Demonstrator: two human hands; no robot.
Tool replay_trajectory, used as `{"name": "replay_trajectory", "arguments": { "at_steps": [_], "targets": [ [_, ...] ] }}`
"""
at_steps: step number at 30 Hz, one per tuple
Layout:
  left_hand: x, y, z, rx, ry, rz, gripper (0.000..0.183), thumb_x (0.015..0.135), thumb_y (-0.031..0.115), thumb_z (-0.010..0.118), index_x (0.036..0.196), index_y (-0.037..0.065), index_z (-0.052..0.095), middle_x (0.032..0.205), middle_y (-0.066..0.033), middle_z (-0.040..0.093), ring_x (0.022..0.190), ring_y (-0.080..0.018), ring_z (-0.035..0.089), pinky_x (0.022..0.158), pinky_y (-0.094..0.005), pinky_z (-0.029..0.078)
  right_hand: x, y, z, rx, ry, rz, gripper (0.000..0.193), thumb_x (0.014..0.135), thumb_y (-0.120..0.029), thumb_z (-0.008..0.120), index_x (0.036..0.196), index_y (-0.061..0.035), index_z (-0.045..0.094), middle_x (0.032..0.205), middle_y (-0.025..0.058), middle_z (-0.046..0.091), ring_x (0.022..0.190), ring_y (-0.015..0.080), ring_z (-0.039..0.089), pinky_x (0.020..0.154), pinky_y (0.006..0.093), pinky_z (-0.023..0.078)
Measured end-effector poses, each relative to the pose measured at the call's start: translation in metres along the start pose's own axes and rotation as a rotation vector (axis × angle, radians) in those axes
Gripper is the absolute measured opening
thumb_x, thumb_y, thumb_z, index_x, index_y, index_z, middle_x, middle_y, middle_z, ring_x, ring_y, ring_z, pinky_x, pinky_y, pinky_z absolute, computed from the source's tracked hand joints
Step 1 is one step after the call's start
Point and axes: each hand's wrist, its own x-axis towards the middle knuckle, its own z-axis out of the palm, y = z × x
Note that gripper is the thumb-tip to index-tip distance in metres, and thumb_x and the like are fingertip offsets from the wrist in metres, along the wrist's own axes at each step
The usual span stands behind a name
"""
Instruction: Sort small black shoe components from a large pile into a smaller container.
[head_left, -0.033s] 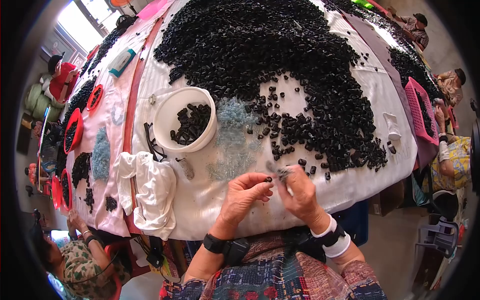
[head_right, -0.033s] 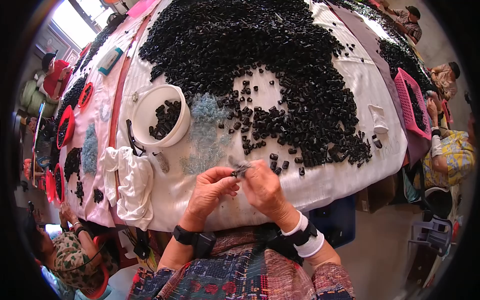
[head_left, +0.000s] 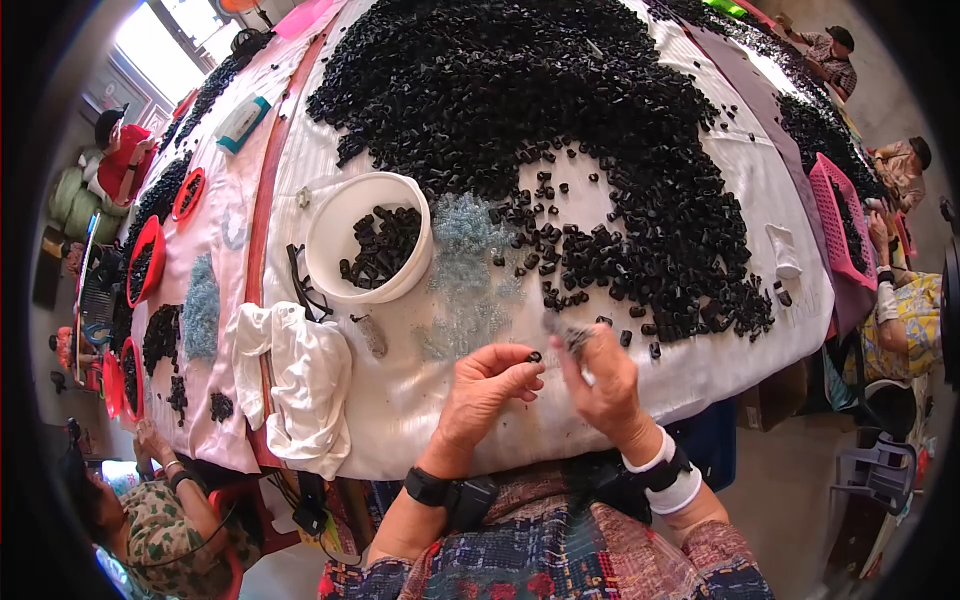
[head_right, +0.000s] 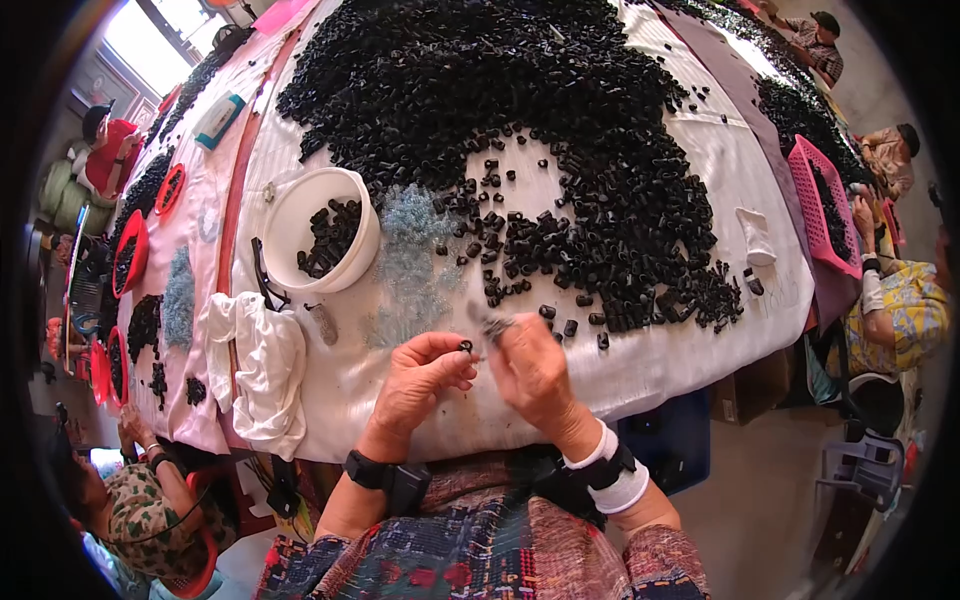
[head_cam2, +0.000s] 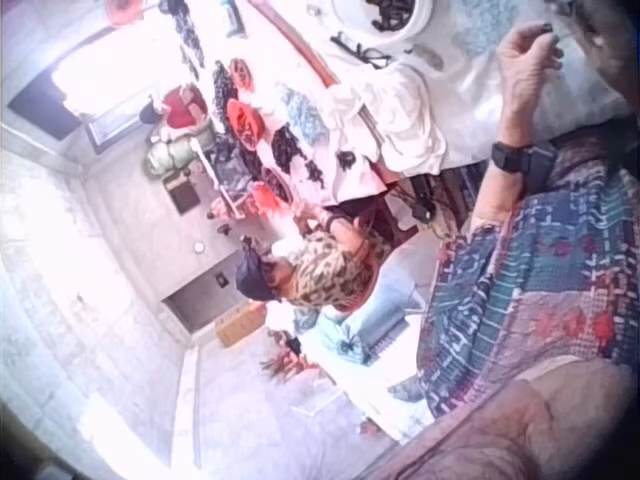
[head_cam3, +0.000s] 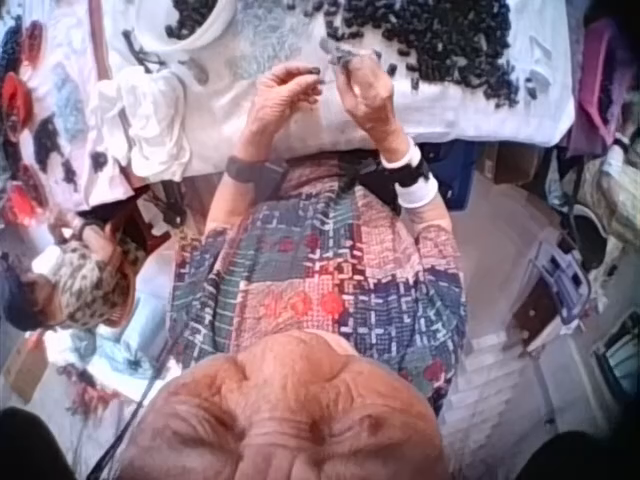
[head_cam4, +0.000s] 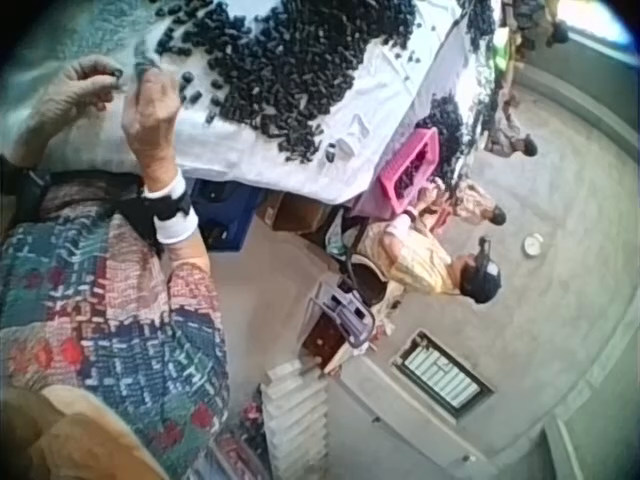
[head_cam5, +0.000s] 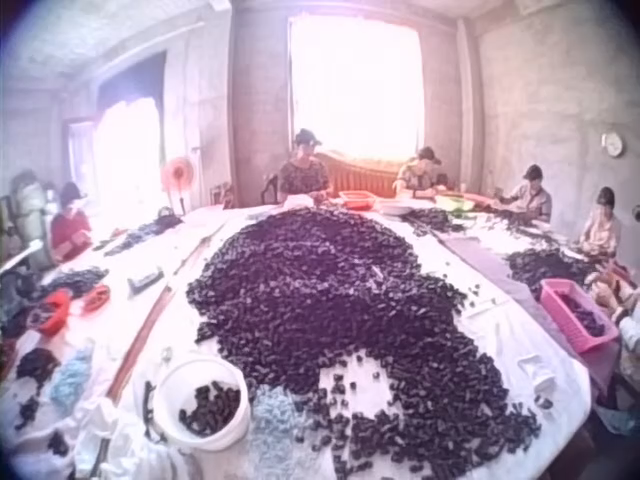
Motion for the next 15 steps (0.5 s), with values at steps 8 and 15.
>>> {"name": "replay_trajectory", "arguments": {
  "at_steps": [8, 15],
  "targets": [
    [-0.003, -0.002, -0.008, -0.223, -0.003, -0.003, 0.013, 0.084, -0.001, 0.059, 0.096, 0.003, 0.060, 0.087, -0.0125, 0.066, 0.073, -0.0176, 0.065, 0.065, -0.0297, 0.055, -0.008, 0.021, -0.018, -0.165, 0.072, 0.107, 0.019, 0.073, 0.012, 0.061, 0.089, 0.0023, 0.057, 0.077, 0.0144, 0.056, 0.067, 0.0303, 0.053, 0.058, 0.0362, 0.044],
    [-0.004, -0.004, -0.010, -0.196, -0.001, -0.017, 0.014, 0.083, -0.002, 0.059, 0.095, 0.004, 0.060, 0.087, -0.0122, 0.066, 0.072, -0.0177, 0.065, 0.065, -0.0292, 0.055, -0.011, 0.024, -0.018, -0.427, -0.012, 0.047, 0.025, 0.066, 0.008, 0.063, 0.089, 0.0007, 0.057, 0.079, 0.0127, 0.055, 0.076, 0.0305, 0.055, 0.068, 0.0390, 0.044]
  ]
}}
